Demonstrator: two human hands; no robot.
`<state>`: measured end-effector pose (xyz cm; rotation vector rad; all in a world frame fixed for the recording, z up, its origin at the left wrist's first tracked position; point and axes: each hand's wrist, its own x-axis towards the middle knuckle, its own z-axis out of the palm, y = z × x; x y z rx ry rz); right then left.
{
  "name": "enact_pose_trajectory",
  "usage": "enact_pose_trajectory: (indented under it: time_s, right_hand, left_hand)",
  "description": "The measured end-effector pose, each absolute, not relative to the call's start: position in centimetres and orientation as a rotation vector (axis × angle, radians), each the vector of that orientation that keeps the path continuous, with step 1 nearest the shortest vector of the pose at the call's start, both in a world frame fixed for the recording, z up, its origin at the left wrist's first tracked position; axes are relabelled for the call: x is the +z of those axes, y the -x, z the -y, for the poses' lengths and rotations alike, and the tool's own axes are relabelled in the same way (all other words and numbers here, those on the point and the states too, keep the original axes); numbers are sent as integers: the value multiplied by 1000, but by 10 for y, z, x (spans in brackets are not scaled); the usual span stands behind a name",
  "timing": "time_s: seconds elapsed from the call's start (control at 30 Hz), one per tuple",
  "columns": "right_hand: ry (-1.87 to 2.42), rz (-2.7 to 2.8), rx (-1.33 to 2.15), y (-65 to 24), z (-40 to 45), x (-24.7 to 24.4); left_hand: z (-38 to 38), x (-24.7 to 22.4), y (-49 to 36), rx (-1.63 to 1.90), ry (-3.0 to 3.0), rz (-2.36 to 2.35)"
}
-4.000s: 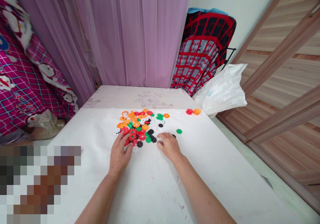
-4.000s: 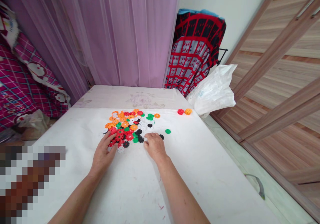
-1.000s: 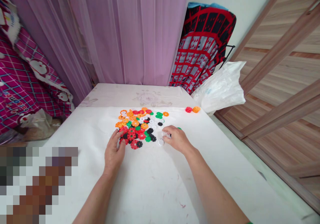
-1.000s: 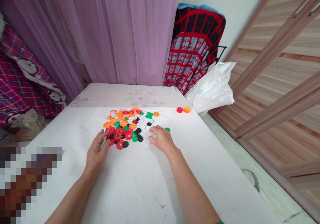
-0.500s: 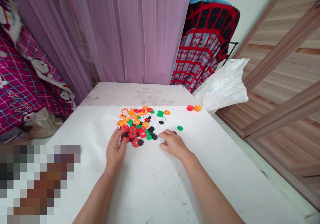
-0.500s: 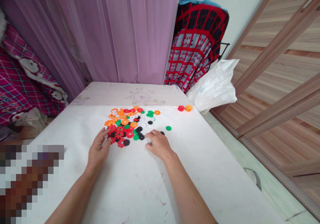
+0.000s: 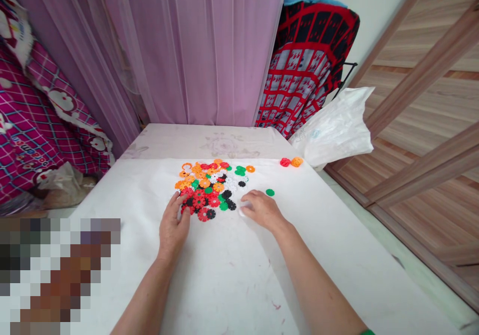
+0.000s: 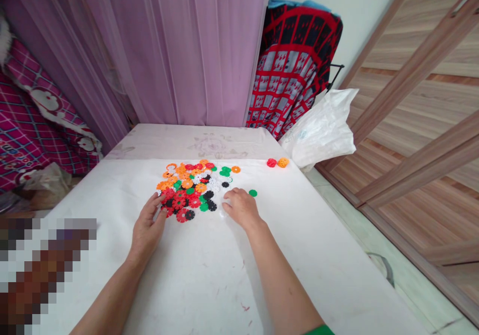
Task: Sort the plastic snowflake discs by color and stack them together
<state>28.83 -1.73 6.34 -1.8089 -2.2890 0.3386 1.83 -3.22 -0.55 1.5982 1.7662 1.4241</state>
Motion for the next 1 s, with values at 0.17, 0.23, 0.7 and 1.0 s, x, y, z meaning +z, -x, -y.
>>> enact_pose_trajectory:
  time_s: [0.17,0.23,0.7,1.0]
  right_hand:
    - [2215,2144,194,-284,-18,71]
    - [2262,2148,206,-279,-30,70]
    - [2257,2156,297,-284,-28,87]
    - [1943,2283,390,-284,26,78]
  left_hand:
    - [33,-5,-17,1403,-1627,-1775]
    - [32,-5,-17,1405,-1629,-1774]
    - [32,-4,-20,1446,-1597,-1768]
    - [32,-4,-19,1433,-1627,-1778]
